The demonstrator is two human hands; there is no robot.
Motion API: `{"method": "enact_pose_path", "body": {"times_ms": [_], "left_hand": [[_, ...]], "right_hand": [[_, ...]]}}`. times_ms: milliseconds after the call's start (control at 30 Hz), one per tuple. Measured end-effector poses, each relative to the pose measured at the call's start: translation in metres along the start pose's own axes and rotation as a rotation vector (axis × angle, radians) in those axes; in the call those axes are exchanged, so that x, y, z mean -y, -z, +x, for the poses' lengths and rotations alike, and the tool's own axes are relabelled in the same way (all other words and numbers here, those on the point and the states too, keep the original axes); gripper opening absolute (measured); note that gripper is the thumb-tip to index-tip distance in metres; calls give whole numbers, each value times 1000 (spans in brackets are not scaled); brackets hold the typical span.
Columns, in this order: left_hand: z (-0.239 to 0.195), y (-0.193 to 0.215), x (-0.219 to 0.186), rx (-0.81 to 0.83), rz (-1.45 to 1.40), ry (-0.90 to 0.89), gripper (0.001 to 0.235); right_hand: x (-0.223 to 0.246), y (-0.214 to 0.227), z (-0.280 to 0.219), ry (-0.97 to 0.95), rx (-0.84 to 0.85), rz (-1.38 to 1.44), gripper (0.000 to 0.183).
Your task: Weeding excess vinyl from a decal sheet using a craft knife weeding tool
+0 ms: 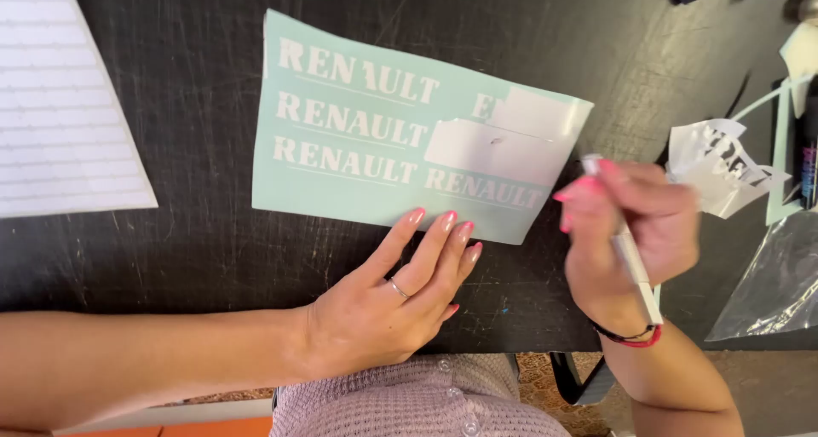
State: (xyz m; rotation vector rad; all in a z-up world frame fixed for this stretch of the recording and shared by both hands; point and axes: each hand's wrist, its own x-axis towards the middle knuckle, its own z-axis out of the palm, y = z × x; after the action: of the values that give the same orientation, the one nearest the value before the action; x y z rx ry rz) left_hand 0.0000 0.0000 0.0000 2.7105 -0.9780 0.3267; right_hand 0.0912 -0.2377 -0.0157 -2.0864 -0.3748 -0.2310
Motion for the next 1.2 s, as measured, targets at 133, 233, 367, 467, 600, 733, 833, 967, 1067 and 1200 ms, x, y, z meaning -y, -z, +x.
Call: {"method": "enact_pose_path", "body": {"times_ms": [133, 233, 367, 467, 600, 733, 833, 967, 1067, 1200], "left_hand": [[1, 1, 0, 0, -17, 9, 50], [3, 2, 2, -4, -16, 11, 50], [4, 2, 2, -6, -22, 16, 49], [4, 2, 2, -1, -25, 15, 48], [4, 2, 3, -7, -21, 12, 47], [5, 3, 3, -4, -26, 15, 47], [5, 3, 3, 1, -12, 9, 48], [5, 3, 2, -5, -23, 18, 47], [4, 2, 3, -6, -24, 24, 46], [5, 2, 3, -23, -28, 22, 45]], "right_hand": [[21, -4, 21, 119, 412, 55, 4], [21, -6, 14, 374, 338, -247, 16], [20, -9, 18, 421, 369, -285, 11], [19, -8, 17, 409, 370, -309, 9], [24, -4, 14, 403, 321, -319, 9], [21, -5, 14, 415, 331, -314, 9], [21, -7, 17, 428, 359, -301, 10], [24, -8, 21, 441, 381, -291, 11], [23, -10, 22, 451, 388, -281, 12], [25, -11, 24, 487, 391, -346, 9]]}}
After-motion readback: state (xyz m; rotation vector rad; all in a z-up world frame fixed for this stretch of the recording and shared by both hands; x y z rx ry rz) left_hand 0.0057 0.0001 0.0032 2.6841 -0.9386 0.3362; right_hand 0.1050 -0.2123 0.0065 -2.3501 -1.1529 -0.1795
